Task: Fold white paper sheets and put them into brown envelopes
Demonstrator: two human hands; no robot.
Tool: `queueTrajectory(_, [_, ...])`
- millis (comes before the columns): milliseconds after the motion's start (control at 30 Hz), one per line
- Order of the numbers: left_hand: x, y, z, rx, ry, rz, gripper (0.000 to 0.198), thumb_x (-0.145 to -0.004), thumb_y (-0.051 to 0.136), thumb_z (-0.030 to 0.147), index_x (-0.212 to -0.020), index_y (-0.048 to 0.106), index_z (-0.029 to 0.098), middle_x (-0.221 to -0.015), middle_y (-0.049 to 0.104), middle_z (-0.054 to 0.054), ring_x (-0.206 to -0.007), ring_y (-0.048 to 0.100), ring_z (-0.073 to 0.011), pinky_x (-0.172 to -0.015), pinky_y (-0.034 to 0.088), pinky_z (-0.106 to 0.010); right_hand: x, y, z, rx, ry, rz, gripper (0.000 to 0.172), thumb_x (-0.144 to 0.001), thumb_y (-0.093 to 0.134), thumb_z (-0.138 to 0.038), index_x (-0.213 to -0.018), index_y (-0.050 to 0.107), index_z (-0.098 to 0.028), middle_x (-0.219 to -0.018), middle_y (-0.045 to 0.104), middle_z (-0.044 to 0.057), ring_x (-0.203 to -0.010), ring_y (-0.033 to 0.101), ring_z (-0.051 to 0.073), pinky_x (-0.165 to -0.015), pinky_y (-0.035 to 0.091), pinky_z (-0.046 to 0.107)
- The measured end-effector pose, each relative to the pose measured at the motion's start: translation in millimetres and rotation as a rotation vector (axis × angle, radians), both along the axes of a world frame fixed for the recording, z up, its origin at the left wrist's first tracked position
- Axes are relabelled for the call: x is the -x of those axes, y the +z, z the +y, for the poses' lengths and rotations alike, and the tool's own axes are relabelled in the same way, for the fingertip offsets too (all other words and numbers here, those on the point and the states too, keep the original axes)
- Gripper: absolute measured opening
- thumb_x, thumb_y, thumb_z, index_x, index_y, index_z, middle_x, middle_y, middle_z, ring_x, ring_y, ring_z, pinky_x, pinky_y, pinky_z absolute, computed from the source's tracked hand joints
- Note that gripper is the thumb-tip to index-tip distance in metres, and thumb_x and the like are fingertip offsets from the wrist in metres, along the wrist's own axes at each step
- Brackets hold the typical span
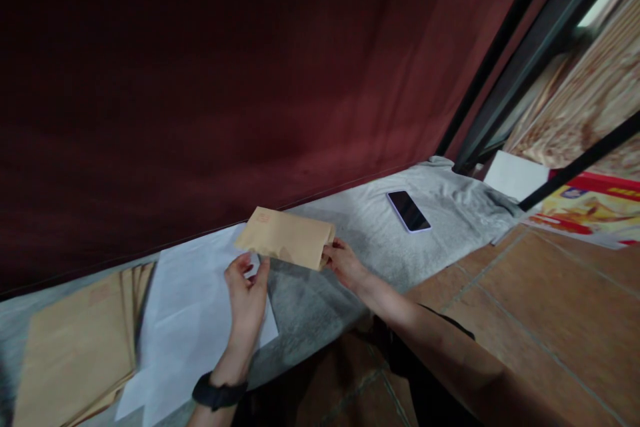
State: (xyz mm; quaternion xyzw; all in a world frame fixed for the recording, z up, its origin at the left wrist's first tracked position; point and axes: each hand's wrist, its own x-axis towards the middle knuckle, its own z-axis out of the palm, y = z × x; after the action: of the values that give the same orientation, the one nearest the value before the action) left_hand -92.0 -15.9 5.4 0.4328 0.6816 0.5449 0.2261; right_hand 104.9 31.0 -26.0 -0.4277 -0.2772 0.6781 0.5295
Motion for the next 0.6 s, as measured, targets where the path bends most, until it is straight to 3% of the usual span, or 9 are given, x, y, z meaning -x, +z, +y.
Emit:
queueTrajectory(100, [-16.4, -2.2, -5.6, 0.191, -0.133, -0.529, 0.044, -0.078, 0.079, 0.046, -0.106, 0.058, 0.02, -0.093, 0.069, -0.006, -0.087, 0.072, -0.0222, -0.076, 0.059, -0.036, 3.7, -1.0, -2.4, 0.011, -0.041, 0.004, 0.03, -0.058, 0.077, -0.03, -0.086, 0.07, -0.022, -0.085, 0.078, 0.003, -0.078, 0.07, 0.022, -0.063, 0.052, 0.029])
queueTrajectory(167, [-27.9, -1.7, -10.1, 0.295, -0.27, -0.739, 0.043, -0.074, 0.084, 0.043, -0.099, 0.058, 0.019, -0.085, 0.072, -0.006, -0.08, 0.074, -0.0213, -0.072, 0.059, -0.033, 6.3, -0.8, -4.6, 0.01, -0.048, 0.004, 0.029, -0.059, 0.076, -0.029, -0.086, 0.07, -0.022, -0.083, 0.077, 0.002, -0.078, 0.07, 0.022, -0.063, 0.052, 0.029])
queueTrajectory(367, [-44.1, -4.1, -11.9, 0.265, -0.341, -0.799, 0.046, -0.067, 0.09, 0.041, -0.096, 0.061, 0.019, -0.09, 0.074, -0.004, -0.081, 0.075, -0.0184, -0.072, 0.059, -0.028, 9.4, 2.7, -9.7, 0.002, -0.042, 0.008, 0.029, -0.061, 0.078, -0.031, -0.087, 0.069, -0.022, -0.085, 0.077, 0.003, -0.079, 0.071, 0.022, -0.066, 0.054, 0.03])
queueTrajectory(600, [-50.9, -12.1, -5.8, 0.247, -0.305, -0.86, 0.054, -0.059, 0.093, 0.035, -0.102, 0.063, 0.019, -0.089, 0.074, 0.0, -0.072, 0.07, -0.0142, -0.066, 0.056, -0.026, 11.5, 0.1, -12.9, -0.025, -0.026, 0.046, 0.033, -0.06, 0.078, -0.031, -0.091, 0.07, -0.022, -0.086, 0.077, 0.003, -0.08, 0.071, 0.022, -0.067, 0.055, 0.031])
